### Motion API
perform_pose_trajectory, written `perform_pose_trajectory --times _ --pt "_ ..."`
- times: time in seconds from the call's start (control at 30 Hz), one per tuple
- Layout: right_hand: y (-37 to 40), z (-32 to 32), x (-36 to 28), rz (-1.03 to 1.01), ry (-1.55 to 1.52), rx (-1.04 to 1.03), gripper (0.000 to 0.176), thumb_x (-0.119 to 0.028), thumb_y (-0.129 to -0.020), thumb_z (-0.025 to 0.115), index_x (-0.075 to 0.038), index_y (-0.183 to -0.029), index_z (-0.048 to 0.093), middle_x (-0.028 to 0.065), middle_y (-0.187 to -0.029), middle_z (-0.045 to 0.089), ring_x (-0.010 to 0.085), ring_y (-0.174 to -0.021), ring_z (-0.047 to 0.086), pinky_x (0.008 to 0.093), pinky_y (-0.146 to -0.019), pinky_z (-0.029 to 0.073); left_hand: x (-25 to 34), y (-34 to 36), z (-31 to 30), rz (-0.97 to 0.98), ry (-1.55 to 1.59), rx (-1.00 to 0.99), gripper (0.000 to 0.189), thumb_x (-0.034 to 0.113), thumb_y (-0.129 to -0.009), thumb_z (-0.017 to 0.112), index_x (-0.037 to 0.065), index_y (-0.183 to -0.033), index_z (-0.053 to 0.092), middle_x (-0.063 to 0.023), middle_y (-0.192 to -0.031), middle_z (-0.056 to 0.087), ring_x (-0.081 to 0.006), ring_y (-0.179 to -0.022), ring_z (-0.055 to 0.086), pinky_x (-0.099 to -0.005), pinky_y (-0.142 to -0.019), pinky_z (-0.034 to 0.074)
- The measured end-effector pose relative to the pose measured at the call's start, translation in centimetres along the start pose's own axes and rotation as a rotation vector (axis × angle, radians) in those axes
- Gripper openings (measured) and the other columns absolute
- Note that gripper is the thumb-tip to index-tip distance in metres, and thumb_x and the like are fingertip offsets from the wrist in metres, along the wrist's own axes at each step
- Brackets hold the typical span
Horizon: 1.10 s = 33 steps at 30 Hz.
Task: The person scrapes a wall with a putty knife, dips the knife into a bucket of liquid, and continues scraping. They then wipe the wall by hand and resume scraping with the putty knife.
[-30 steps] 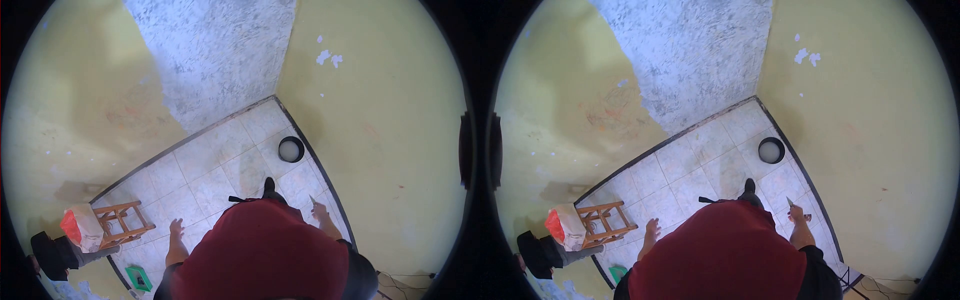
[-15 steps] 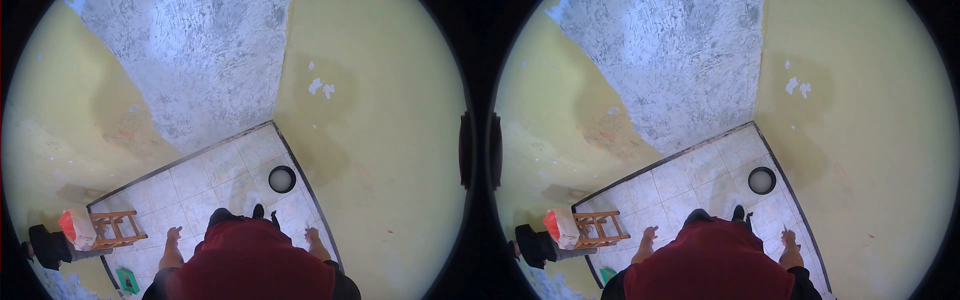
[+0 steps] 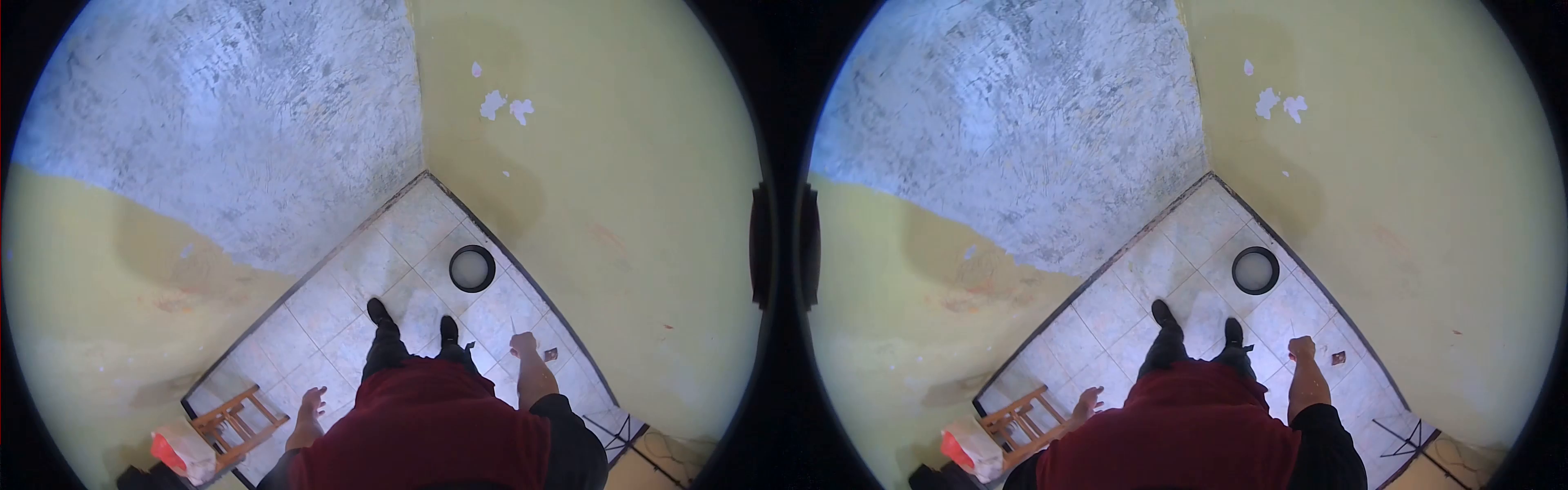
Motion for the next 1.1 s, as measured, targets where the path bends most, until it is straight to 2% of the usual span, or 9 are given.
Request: perform_pose_trajectory --times 0.2,0.27,0.3,0.37,0.47,0.63,0.73,0.87,1.1 --pt "3.7 4.4 -1.4 0.232 0.085 0.004 0.020 -0.007 -0.080 0.055 0.003 -0.085 0.071 0.0165 -0.080 0.073 0.0224 -0.063 0.072 0.0321 -0.067 0.059 12.9 -5.7 -7.5 0.106 -0.277 0.090 0.071 0.042 -0.081 0.077 0.018 -0.141 0.048 -0.0120 -0.120 0.065 -0.0282 -0.114 0.058 -0.0487 -0.092 0.046" --pt "2.3 5.7 -3.6 0.228 0.113 -0.020 0.021 -0.007 -0.080 0.055 0.004 -0.087 0.071 0.0171 -0.083 0.073 0.0236 -0.064 0.072 0.0326 -0.069 0.059 18.2 -15.7 -10.3 0.585 -0.554 0.041 0.065 0.045 -0.078 0.079 0.008 -0.128 0.059 -0.0180 -0.100 0.070 -0.0258 -0.103 0.065 -0.0354 -0.088 0.051" --pt "0.4 6.2 -5.4 0.135 0.255 -0.031 0.025 -0.012 -0.082 0.053 0.002 -0.091 0.071 0.0176 -0.090 0.072 0.0254 -0.074 0.072 0.0355 -0.075 0.058 22.3 -16.3 -9.3 0.875 -1.045 0.106 0.066 0.043 -0.077 0.080 0.006 -0.127 0.059 -0.0196 -0.104 0.070 -0.0285 -0.102 0.066 -0.0374 -0.089 0.051" --pt "-3.8 9.4 -8.1 -0.055 0.528 -0.075 0.034 -0.022 -0.087 0.050 -0.001 -0.100 0.072 0.0184 -0.105 0.071 0.0290 -0.094 0.071 0.0412 -0.086 0.056 28.9 -13.5 -10.6 0.625 -0.567 0.229 0.062 0.039 -0.078 0.080 0.007 -0.126 0.059 -0.0154 -0.107 0.070 -0.0272 -0.104 0.065 -0.0367 -0.091 0.050" --pt "-11.5 13.0 -13.4 -0.481 0.695 0.097 0.037 -0.031 -0.089 0.049 -0.003 -0.101 0.070 0.0171 -0.103 0.069 0.0358 -0.099 0.066 0.0448 -0.091 0.051 37.7 -7.9 -6.3 0.843 -0.492 0.244 0.047 0.024 -0.084 0.074 0.007 -0.125 0.060 -0.0140 -0.115 0.067 -0.0247 -0.103 0.064 -0.0351 -0.089 0.050" --pt "-26.3 18.4 -18.5 -0.476 0.539 0.117 0.031 -0.028 -0.092 0.051 -0.004 -0.097 0.070 0.0177 -0.096 0.068 0.0371 -0.092 0.065 0.0503 -0.081 0.053 32.1 -10.6 1.1 0.691 -0.285 0.043 0.044 0.009 -0.089 0.067 0.007 -0.131 0.055 -0.0071 -0.112 0.063 -0.0166 -0.100 0.061 -0.0306 -0.080 0.050" --pt "-33.0 20.5 -21.2 -0.401 0.448 0.047 0.034 -0.031 -0.089 0.054 -0.001 -0.097 0.069 0.0250 -0.104 0.068 0.0420 -0.100 0.065 0.0484 -0.089 0.053 21.1 -14.6 3.9 0.444 -0.492 -0.013 0.051 0.020 -0.087 0.072 0.008 -0.134 0.053 -0.0115 -0.117 0.063 -0.0194 -0.098 0.063 -0.0332 -0.080 0.052" --pt "-40.9 26.5 -21.6 -0.716 0.763 0.019 0.029 -0.024 -0.092 0.050 -0.005 -0.091 0.071 0.0184 -0.099 0.069 0.0363 -0.098 0.067 0.0457 -0.086 0.054 6.0 -17.0 4.5 0.037 -0.750 -0.120 0.070 0.041 -0.080 0.078 0.011 -0.138 0.051 -0.0172 -0.128 0.060 -0.0253 -0.102 0.066 -0.0374 -0.084 0.054" --pt "-49.6 33.8 -19.2 -0.698 0.953 -0.086 0.032 -0.026 -0.091 0.052 -0.001 -0.097 0.072 0.0225 -0.105 0.069 0.0374 -0.101 0.067 0.0454 -0.090 0.053 7.9 -18.7 9.0 -0.095 -0.593 -0.015 0.057 0.019 -0.085 0.074 0.006 -0.136 0.051 -0.0180 -0.129 0.058 -0.0268 -0.116 0.059 -0.0373 -0.096 0.047"
Point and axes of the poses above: each hand's wrist, its own y-axis away from the middle knuckle, its own z-axis out of the palm, x = y × z, the point moved 9 cm from there along -y, towards the middle knuckle
